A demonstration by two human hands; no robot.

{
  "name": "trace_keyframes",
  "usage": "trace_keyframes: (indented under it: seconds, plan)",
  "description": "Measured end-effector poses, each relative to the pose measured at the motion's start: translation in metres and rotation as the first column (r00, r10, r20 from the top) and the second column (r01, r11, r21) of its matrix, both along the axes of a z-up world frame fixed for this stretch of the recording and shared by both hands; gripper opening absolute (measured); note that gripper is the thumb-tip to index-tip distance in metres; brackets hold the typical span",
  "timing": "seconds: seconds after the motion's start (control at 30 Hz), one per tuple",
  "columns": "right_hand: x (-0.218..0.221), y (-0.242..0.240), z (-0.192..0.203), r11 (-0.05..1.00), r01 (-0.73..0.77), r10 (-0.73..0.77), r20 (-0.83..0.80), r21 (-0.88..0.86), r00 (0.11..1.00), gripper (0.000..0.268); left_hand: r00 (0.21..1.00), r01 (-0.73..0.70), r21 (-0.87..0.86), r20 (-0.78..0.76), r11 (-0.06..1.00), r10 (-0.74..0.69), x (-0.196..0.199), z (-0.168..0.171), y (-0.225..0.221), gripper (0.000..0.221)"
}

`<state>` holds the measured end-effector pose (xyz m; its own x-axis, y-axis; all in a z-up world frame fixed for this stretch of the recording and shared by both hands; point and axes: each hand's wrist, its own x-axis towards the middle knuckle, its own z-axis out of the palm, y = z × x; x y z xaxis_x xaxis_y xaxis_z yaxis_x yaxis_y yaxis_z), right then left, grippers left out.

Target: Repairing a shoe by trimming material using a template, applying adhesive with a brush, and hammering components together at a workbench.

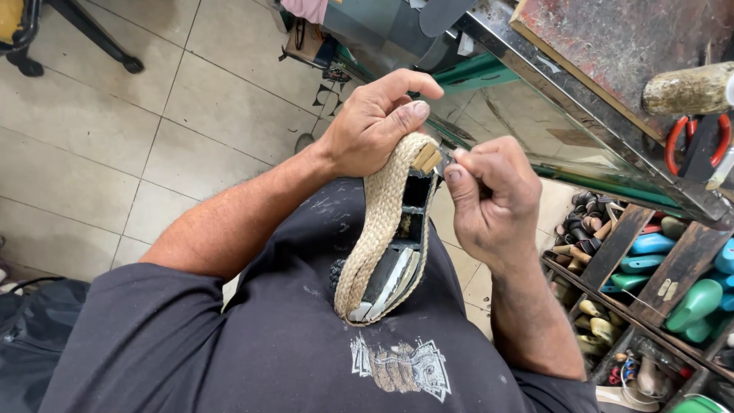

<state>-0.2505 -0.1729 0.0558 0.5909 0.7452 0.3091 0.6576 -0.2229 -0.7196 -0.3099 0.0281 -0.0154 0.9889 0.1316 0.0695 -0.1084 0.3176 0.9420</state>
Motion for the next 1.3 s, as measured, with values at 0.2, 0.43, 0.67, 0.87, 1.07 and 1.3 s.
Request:
trace_keyframes:
  seconds: [0.2,0.43,0.67,0.87,1.07,1.3]
  plan:
    - [0.010,0.017,0.004,1.000,-0.001,0.001,-0.024,-0.009,1.000,0.007,0.996,-0.008,0.115,-0.085,0.993,0.018,0.006,0.000,0.005,0.023]
    - [0.001,0.008,0.003,1.000,-0.003,0.003,0.030,-0.023,1.000,0.010,1.000,-0.011,-0.043,-0.008,0.999,0.011,0.008,-0.008,0.002,0.021]
    - [0.014,0.002,0.006,1.000,0.001,0.000,0.021,-0.028,1.000,0.015,0.998,-0.060,0.057,-0.017,0.997,0.061,0.014,-0.005,0.012,0.021]
    - [0.015,0.012,0.007,0.995,0.087,-0.088,-0.036,-0.040,0.995,0.013,0.999,-0.010,0.066,-0.035,0.998,0.012,0.013,0.002,0.007,0.022]
    - [0.020,0.012,0.007,0.997,0.063,-0.067,-0.087,-0.053,0.994,0.012,1.000,-0.009,0.069,-0.028,0.998,0.011,0.017,0.000,0.007,0.022]
    - [0.020,0.020,0.003,0.999,0.031,-0.030,0.029,-0.024,0.999,0.009,0.999,0.033,-0.037,0.002,0.999,-0.033,0.018,-0.007,0.002,0.021]
